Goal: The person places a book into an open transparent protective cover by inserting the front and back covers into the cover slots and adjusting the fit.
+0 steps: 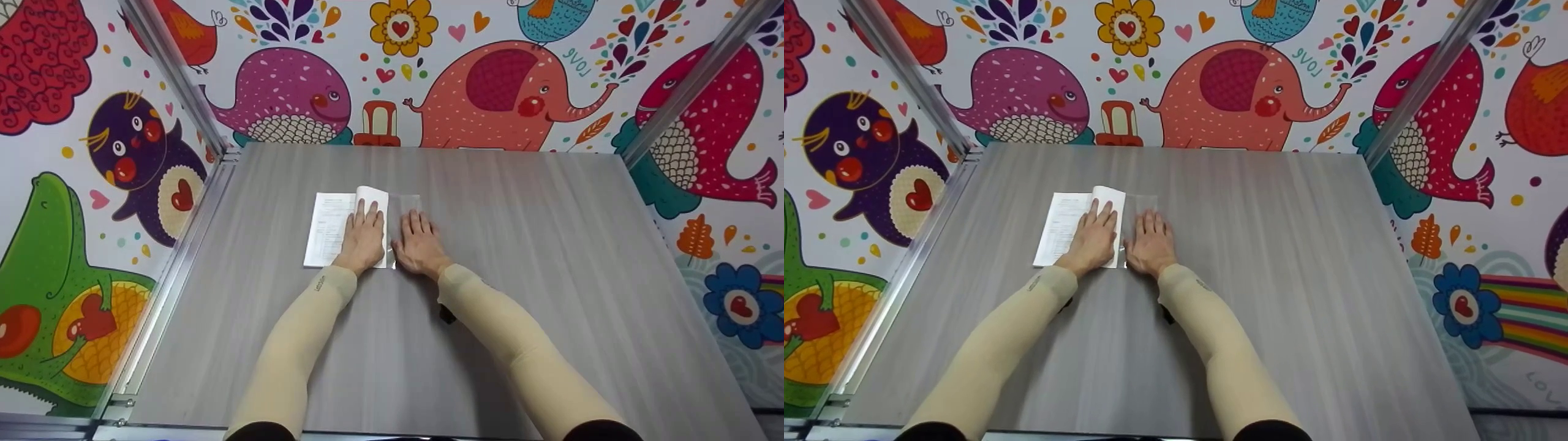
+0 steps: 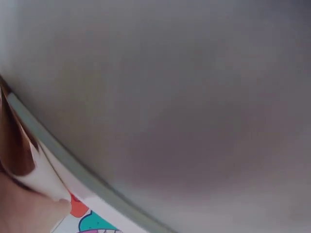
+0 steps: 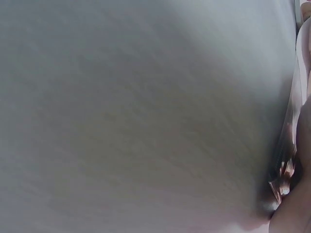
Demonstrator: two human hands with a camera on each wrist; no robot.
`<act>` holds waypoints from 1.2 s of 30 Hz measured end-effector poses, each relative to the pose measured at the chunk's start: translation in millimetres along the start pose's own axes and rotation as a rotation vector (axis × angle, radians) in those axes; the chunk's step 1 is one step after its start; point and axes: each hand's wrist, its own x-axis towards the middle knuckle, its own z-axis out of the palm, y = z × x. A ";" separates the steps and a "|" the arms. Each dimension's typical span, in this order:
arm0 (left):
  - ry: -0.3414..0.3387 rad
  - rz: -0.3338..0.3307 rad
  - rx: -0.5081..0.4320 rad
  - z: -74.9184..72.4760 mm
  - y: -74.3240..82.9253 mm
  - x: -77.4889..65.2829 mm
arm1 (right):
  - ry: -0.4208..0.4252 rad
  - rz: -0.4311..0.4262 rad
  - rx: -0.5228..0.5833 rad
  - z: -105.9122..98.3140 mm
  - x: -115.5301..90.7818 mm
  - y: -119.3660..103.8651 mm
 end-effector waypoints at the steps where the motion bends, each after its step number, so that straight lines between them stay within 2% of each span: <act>1: 0.008 -0.010 -0.004 1.1 1.1 0.5 | -0.006 0.003 -0.005 -1.0 -0.7 -0.9; 8: 0.043 -0.038 -0.011 3.4 9.8 2.9 | -0.011 0.018 -0.045 -3.5 -2.1 -3.6; 13: 0.021 -0.027 -0.014 -1.2 9.9 -0.7 | -0.027 0.032 -0.058 -3.7 -1.2 -4.2; 21: -0.020 0.016 -0.003 -5.2 5.6 -9.4 | -0.045 0.013 -0.014 5.4 2.8 0.6; 30: -0.055 0.036 0.026 -5.9 6.5 -7.7 | -0.045 -0.002 -0.004 7.1 4.4 5.6; 36: -0.040 0.024 0.073 -7.1 13.0 -6.4 | -0.032 -0.008 0.023 3.7 1.9 1.8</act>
